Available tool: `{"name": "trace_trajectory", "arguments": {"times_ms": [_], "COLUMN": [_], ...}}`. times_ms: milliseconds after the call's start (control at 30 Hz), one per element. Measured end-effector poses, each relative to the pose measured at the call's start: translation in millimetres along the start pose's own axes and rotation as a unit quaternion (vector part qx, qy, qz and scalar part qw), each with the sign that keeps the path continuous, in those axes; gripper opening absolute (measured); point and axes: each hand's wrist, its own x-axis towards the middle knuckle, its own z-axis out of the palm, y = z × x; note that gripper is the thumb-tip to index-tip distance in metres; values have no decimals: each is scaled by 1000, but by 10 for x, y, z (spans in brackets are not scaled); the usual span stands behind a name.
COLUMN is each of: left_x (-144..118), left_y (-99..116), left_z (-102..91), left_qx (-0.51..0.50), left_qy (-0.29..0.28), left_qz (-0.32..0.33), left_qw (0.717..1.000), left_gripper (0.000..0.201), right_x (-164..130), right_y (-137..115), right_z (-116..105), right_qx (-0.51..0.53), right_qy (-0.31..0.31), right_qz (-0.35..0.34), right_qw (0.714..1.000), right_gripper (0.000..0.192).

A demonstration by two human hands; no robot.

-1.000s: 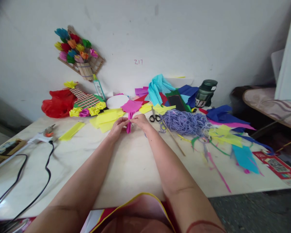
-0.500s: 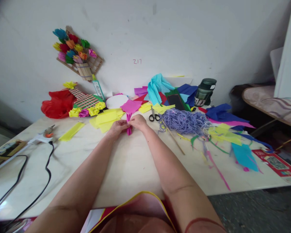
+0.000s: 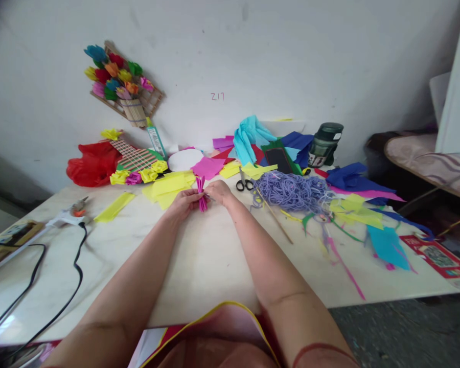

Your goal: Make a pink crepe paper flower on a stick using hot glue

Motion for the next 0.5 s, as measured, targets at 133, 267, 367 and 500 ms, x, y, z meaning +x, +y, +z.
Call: {"name": "trace_trajectory", "arguments": {"times_ms": [133,267,367,500], "left_x": [6,16,13,0], "left_y": [-3,-16,-19,-5], "left_z": [-8,-23,-27,-26], "left_qx": [-3,-7,-20,-37], "left_qy": [1,9,14,7], "left_qz": [-4,7,13,19], "left_qw": [1000,1000,1000,999], "left_gripper": [29,27,27,25], "right_x": [-3,24,37,11], "right_y": [-19,11,59,79], "right_z": [-20,-75,-112,-96], "right_qx": [-96,-147,-102,87], "right_qy": [10,25,34,51], "right_qz": [-12,-17,-12,13], "right_qw": [995,989,994,995], "right_gripper": [9,5,11,18]}}
